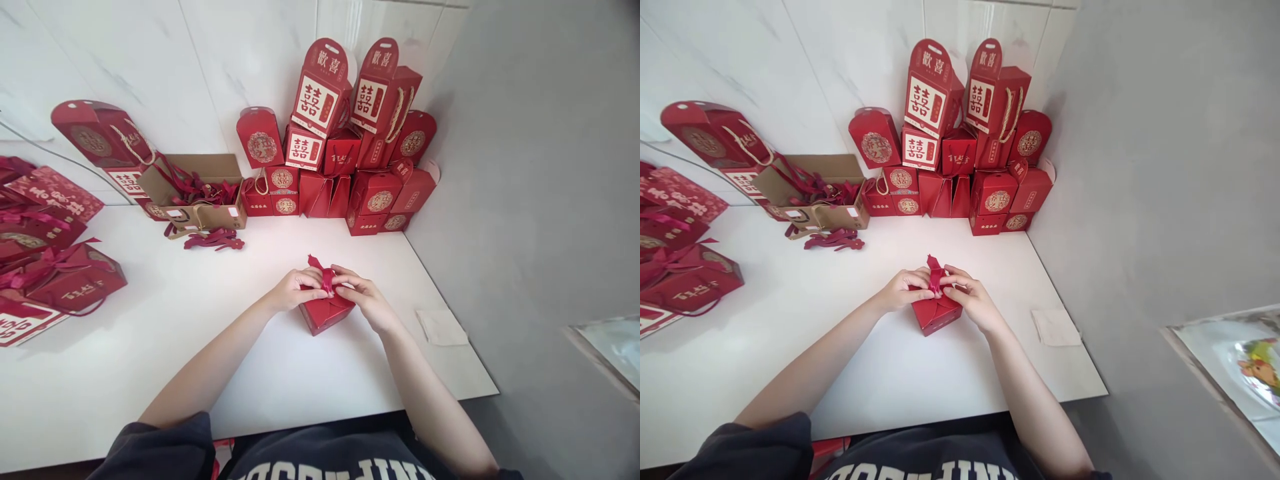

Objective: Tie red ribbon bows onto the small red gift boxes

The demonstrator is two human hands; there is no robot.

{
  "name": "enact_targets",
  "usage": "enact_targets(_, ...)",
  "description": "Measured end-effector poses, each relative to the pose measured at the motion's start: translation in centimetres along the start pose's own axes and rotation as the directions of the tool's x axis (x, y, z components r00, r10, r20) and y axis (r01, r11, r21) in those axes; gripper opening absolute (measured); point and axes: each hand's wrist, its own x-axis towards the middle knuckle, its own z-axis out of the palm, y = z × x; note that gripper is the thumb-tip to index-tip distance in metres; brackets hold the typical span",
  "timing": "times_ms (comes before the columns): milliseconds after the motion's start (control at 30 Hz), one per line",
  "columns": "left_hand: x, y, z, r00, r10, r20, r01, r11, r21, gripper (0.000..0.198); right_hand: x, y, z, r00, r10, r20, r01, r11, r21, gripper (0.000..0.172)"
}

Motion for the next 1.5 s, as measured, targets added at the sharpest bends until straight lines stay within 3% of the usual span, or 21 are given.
enact_targets(100, -0.1, -0.2, 0.0, 1.0, -0.016, -0.004, 0.016, 1.0, 0.016, 0.019, 0.4, -0.1, 0.6, 1.0, 0.0, 0.011, -0.001, 0.998, 0.066, 0.027)
enact_targets(200, -0.1, -0.3, 0.0, 1.0, -0.025, 0.0, 0.025, 0.999, 0.02, 0.02, 0.6, -0.4, 1.4, 1.0, 0.014, 0.003, -0.014, 0.997, 0.074, 0.017)
enact_targets(367, -0.1, 0.1, 0.0, 1.0, -0.006, 0.003, 0.006, 1.0, 0.013, 0.017, 1.3, 0.2, 2.4, 0.989, 0.089, -0.121, -0.06, 0.972, 0.228, 0.013)
enact_targets(500, 0.1, 0.2, 0.0, 0.999, 0.023, 0.026, -0.023, 1.0, 0.012, 0.017, 1.7, 1.3, 1.6, 0.944, 0.233, -0.234, -0.105, 0.883, 0.457, 0.025)
enact_targets(667, 0.0, 0.2, 0.0, 1.0, 0.0, 0.022, -0.001, 1.0, 0.024, 0.02, 1.5, 1.6, -0.4, 0.851, 0.32, -0.416, -0.076, 0.859, 0.506, 0.029)
enact_targets(767, 0.1, 0.4, 0.0, 1.0, -0.02, 0.021, 0.02, 1.0, 0.018, 0.019, 0.4, 0.7, -0.3, 0.812, 0.205, -0.547, 0.068, 0.897, 0.437, 0.025)
enact_targets(867, 0.2, 0.9, -0.2, 0.997, -0.062, 0.035, 0.062, 0.998, -0.001, 0.018, -1.2, -1.0, 0.8, 0.718, -0.068, -0.692, 0.298, 0.929, 0.219, 0.018)
enact_targets(933, 0.4, 1.3, -0.4, 0.993, -0.096, 0.065, 0.097, 0.995, -0.017, 0.02, -2.4, -2.2, 1.9, 0.653, -0.289, -0.7, 0.409, 0.912, 0.005, 0.012)
enact_targets(1000, 0.7, 1.9, -0.7, 0.985, -0.137, 0.105, 0.14, 0.99, -0.025, 0.021, -3.4, -3.0, 3.3, 0.657, -0.514, -0.552, 0.484, 0.848, -0.215, 0.006)
enact_targets(1067, 1.0, 2.5, -1.0, 0.97, -0.196, 0.142, 0.2, 0.98, -0.013, 0.023, -3.9, -3.3, 4.8, 0.722, -0.659, -0.209, 0.572, 0.739, -0.356, 0.004)
enact_targets(1100, 1.2, 2.8, -1.2, 0.962, -0.229, 0.152, 0.232, 0.973, -0.004, 0.023, -3.9, -3.2, 5.6, 0.728, -0.686, -0.004, 0.629, 0.67, -0.394, 0.005)
enact_targets(1167, 1.4, 3.3, -1.3, 0.944, -0.284, 0.166, 0.285, 0.958, 0.018, 0.022, -3.5, -2.5, 7.1, 0.651, -0.684, 0.33, 0.738, 0.466, -0.488, 0.011)
enact_targets(1233, 1.6, 3.6, -1.3, 0.937, -0.307, 0.167, 0.306, 0.952, 0.035, 0.02, -2.7, -1.4, 8.4, 0.57, -0.61, 0.55, 0.775, 0.178, -0.607, 0.023)
enact_targets(1300, 1.6, 3.6, -1.3, 0.939, -0.302, 0.164, 0.297, 0.953, 0.056, 0.019, -1.6, -0.3, 9.2, 0.541, -0.494, 0.681, 0.771, -0.033, -0.636, 0.028)
enact_targets(1333, 1.6, 3.5, -1.2, 0.942, -0.295, 0.16, 0.288, 0.955, 0.067, 0.019, -1.1, 0.1, 9.6, 0.539, -0.441, 0.718, 0.77, -0.088, -0.632, 0.027)
enact_targets(1500, 1.6, 3.1, -1.0, 0.947, -0.297, 0.119, 0.28, 0.949, 0.142, 0.015, 0.1, 1.2, 10.5, 0.581, -0.308, 0.754, 0.76, -0.127, -0.637, 0.024)
